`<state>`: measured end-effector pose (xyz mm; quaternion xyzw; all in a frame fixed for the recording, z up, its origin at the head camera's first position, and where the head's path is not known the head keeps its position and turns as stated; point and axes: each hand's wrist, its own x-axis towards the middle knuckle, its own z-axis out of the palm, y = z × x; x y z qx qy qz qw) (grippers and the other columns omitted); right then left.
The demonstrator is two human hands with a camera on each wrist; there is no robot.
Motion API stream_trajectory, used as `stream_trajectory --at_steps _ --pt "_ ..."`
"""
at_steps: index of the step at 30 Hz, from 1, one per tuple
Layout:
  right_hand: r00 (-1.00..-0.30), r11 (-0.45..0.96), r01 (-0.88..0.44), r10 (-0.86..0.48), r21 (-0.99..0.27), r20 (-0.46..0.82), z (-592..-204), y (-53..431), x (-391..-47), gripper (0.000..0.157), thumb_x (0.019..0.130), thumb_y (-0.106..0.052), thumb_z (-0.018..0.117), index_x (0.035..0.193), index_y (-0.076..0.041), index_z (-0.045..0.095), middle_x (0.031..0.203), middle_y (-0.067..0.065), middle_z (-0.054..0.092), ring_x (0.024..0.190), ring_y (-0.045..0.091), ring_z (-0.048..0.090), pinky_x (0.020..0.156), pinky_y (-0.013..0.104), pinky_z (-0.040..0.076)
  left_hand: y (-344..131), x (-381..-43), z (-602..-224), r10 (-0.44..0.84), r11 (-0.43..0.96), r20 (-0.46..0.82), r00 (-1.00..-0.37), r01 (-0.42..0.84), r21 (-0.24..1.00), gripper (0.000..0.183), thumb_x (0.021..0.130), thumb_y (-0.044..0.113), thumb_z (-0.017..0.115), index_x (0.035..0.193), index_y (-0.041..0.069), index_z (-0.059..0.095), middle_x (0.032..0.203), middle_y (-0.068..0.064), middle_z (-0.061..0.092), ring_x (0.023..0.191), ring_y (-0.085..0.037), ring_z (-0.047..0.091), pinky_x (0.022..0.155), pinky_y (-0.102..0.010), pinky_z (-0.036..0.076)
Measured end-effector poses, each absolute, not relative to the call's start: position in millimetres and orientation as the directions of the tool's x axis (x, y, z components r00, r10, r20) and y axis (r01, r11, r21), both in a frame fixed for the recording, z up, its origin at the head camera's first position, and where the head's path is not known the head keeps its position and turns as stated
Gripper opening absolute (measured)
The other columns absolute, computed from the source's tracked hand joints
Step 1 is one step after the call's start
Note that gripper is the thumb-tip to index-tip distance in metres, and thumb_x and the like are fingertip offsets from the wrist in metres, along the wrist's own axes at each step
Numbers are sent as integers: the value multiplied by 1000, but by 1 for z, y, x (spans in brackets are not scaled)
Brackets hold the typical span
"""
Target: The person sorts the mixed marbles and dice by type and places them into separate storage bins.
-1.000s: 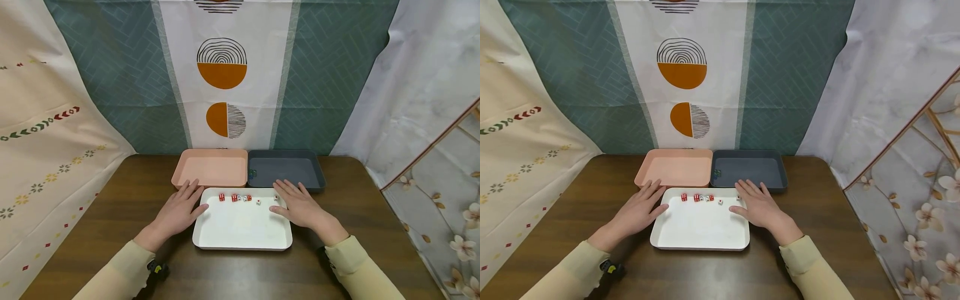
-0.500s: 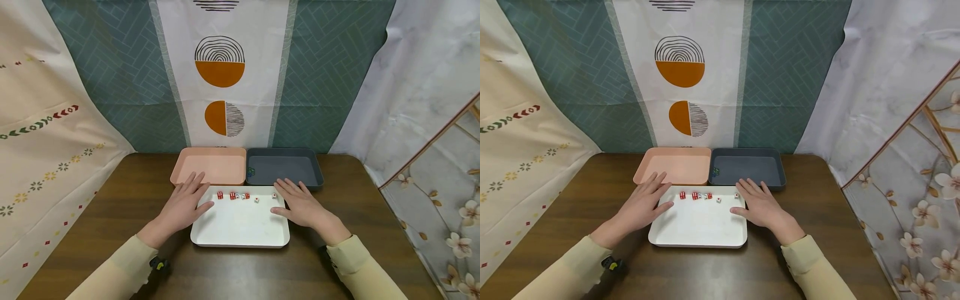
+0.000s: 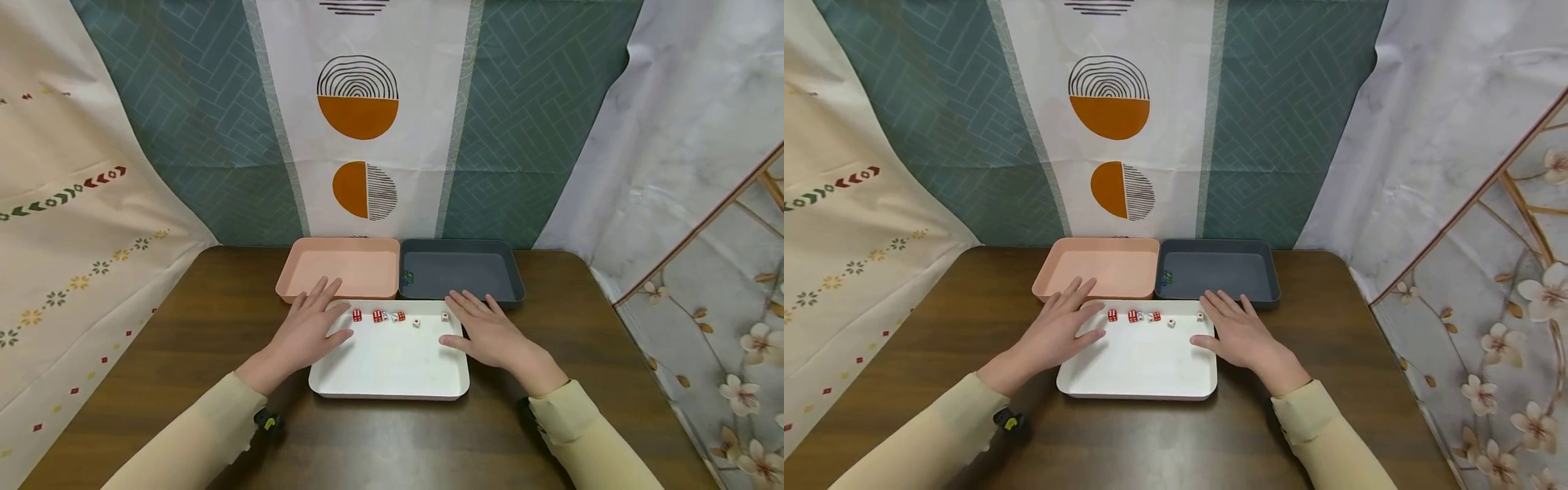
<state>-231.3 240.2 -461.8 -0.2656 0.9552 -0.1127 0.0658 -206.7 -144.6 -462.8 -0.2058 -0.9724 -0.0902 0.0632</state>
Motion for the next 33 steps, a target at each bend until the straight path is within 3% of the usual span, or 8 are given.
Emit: stream_trajectory --at_steps 16,33 --pt "-849 833 -492 -523 -255 -70 -463 239 -232 94 107 -63 63 176 -9 29 182 13 25 169 36 17 133 66 5 -137 -218 -468 367 916 130 -921 382 119 46 100 40 84 137 14 77 177 -21 33 167 -45 18 124 -76 26" --pt "-850 835 -489 -521 -252 -80 -463 240 -234 94 107 -64 62 176 -8 28 182 12 24 169 36 16 133 66 5 -128 -224 -475 400 901 181 -899 421 103 42 98 34 87 132 11 79 173 -22 40 165 -45 24 123 -75 29"
